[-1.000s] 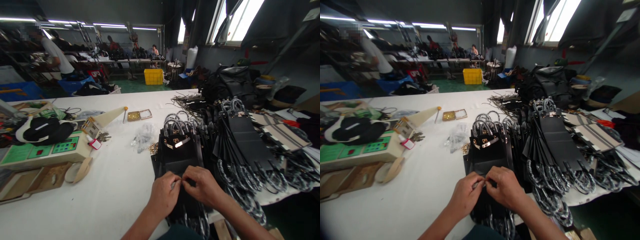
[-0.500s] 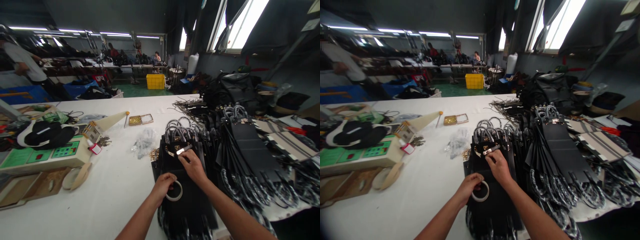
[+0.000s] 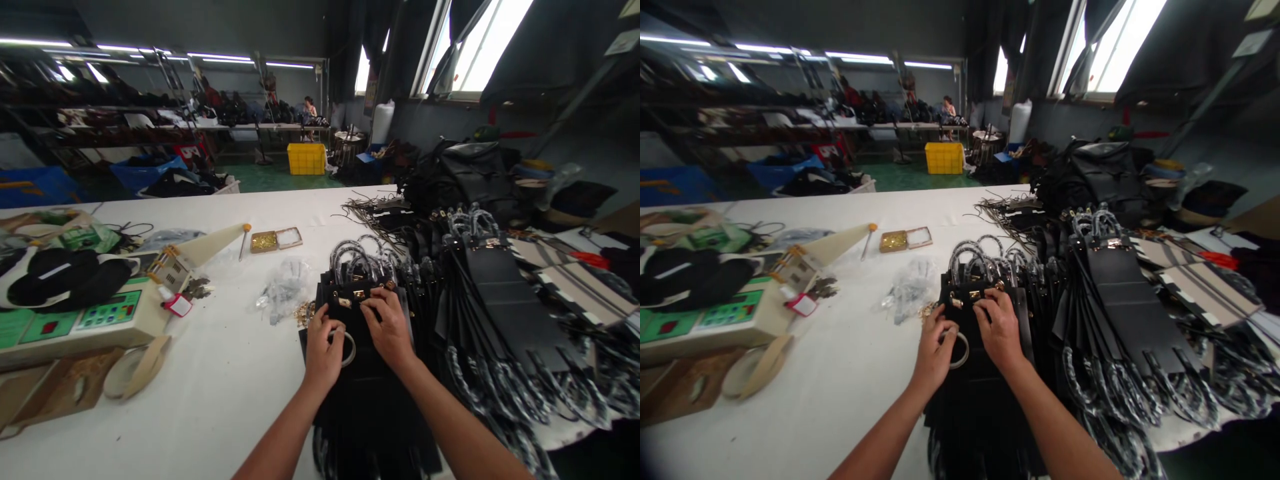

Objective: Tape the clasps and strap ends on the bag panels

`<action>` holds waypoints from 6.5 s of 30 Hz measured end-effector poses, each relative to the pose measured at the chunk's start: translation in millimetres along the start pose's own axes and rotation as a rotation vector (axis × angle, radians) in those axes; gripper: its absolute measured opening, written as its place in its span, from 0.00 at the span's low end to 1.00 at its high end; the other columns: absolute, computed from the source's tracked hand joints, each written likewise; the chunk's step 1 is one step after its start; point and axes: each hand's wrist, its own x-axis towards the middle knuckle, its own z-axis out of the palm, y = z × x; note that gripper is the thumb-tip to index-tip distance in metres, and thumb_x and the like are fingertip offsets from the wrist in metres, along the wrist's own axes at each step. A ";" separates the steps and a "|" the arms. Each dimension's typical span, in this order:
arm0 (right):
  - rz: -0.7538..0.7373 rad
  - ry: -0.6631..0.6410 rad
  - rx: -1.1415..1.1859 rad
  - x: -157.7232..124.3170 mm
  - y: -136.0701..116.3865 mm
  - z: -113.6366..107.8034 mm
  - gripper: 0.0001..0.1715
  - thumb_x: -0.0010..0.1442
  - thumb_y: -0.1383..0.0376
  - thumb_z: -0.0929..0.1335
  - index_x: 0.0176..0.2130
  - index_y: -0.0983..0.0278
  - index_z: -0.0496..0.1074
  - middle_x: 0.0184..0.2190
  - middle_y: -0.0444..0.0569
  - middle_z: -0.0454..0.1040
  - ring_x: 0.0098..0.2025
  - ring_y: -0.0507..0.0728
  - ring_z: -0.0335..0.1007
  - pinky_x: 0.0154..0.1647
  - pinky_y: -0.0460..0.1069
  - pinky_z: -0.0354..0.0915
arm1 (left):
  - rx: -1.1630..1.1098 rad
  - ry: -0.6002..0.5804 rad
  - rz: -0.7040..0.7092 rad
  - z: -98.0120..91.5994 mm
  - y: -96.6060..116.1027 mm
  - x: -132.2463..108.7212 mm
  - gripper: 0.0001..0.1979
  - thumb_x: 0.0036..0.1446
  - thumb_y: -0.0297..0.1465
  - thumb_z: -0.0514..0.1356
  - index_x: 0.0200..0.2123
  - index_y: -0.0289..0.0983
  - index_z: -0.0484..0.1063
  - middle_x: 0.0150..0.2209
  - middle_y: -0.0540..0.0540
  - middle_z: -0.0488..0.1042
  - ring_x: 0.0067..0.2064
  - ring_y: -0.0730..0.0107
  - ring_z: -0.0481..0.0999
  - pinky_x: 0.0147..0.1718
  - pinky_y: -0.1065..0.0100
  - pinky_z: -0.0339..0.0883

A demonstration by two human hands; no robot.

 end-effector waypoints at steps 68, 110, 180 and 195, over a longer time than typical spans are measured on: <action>0.238 -0.234 0.391 -41.9 -72.6 -41.6 0.09 0.66 0.62 0.69 0.45 0.58 0.79 0.36 0.47 0.77 0.36 0.55 0.74 0.37 0.49 0.71 | -0.030 -0.232 0.048 -39.6 53.4 -42.8 0.23 0.69 0.38 0.54 0.65 0.45 0.65 0.57 0.42 0.76 0.58 0.57 0.76 0.59 0.57 0.70; 0.537 -0.042 0.523 23.2 4.5 -48.5 0.17 0.60 0.49 0.73 0.35 0.60 0.76 0.64 0.52 0.69 0.64 0.66 0.66 0.66 0.58 0.58 | -0.390 -0.209 -0.363 -35.6 -7.2 42.2 0.15 0.56 0.44 0.63 0.35 0.37 0.76 0.34 0.47 0.76 0.38 0.64 0.73 0.40 0.65 0.64; 0.225 -0.221 0.215 -4.3 -37.9 -19.9 0.13 0.66 0.57 0.67 0.46 0.59 0.78 0.35 0.47 0.75 0.34 0.55 0.70 0.38 0.50 0.68 | -0.302 -0.128 -0.308 -64.4 22.5 -43.8 0.33 0.62 0.48 0.60 0.67 0.42 0.63 0.43 0.46 0.76 0.40 0.64 0.76 0.42 0.65 0.69; 0.190 -0.384 0.324 -40.3 -74.4 -52.7 0.07 0.64 0.66 0.69 0.36 0.58 0.79 0.34 0.45 0.76 0.36 0.54 0.73 0.40 0.48 0.66 | -0.112 -0.259 -0.053 -47.1 61.7 -57.9 0.31 0.63 0.33 0.58 0.69 0.41 0.60 0.56 0.39 0.76 0.56 0.55 0.76 0.61 0.55 0.63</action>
